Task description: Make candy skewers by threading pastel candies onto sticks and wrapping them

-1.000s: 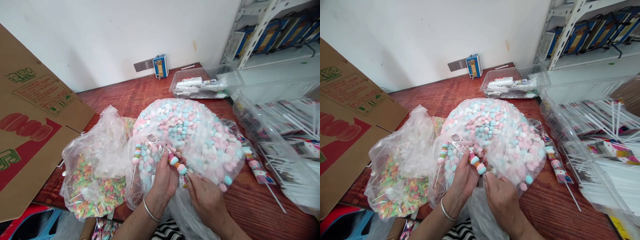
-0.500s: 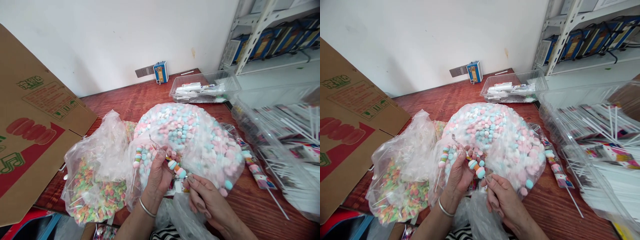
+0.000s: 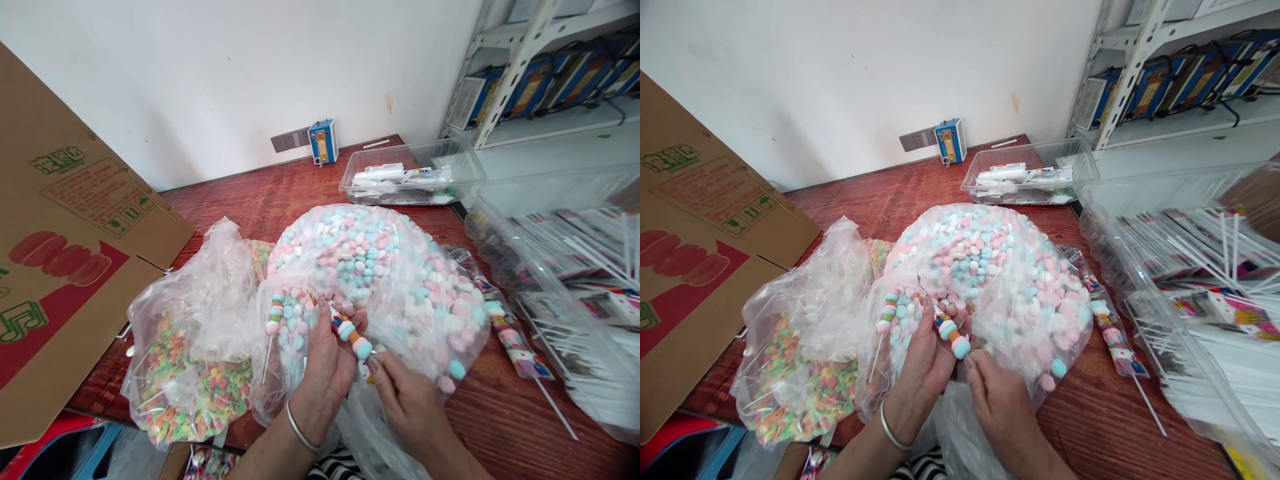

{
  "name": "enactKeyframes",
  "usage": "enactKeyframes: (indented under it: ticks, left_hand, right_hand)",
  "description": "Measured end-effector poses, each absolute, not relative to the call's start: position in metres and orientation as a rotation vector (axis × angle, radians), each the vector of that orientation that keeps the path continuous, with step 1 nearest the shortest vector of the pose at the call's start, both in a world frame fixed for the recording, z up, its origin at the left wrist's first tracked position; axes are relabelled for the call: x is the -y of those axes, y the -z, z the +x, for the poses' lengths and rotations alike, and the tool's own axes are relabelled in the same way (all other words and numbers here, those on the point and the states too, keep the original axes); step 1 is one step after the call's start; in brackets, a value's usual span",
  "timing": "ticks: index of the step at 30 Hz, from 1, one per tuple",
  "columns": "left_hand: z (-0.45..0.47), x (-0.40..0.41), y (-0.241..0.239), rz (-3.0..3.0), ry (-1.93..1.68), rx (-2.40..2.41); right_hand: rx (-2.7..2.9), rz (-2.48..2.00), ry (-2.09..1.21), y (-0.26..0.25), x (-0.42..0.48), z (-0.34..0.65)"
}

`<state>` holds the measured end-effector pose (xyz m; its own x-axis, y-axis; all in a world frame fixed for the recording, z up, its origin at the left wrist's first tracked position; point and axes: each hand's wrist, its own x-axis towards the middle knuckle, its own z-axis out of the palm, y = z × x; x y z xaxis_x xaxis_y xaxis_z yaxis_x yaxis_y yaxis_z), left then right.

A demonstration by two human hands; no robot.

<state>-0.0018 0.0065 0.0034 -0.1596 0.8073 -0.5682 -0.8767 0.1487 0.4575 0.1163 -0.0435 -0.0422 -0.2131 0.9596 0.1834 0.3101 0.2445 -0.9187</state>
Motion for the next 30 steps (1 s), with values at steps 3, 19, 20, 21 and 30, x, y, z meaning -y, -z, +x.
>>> enactKeyframes:
  ticks: [3, 19, 20, 21, 30]
  left_hand:
    - [0.002, -0.002, 0.0, -0.083, -1.419, -0.94]
    - [-0.019, -0.013, -0.003, 0.012, -1.401, -0.585]
    - [-0.017, -0.013, -0.004, -0.024, -1.386, -0.583]
    - [-0.015, -0.013, -0.006, -0.061, -1.381, -0.594]
    - [-0.004, -0.009, 0.001, -0.055, -1.46, -0.678]
  right_hand:
    - [2.008, -1.107, -0.27, 0.047, 0.044, 0.115]
    - [1.983, -1.162, -0.084, 0.049, 0.041, 0.124]
    - [2.002, -1.146, -0.064, 0.049, 0.041, 0.124]
    - [2.001, -1.138, -0.085, 0.049, 0.042, 0.124]
    - [1.09, -1.164, -1.622, 0.039, 0.043, 0.112]
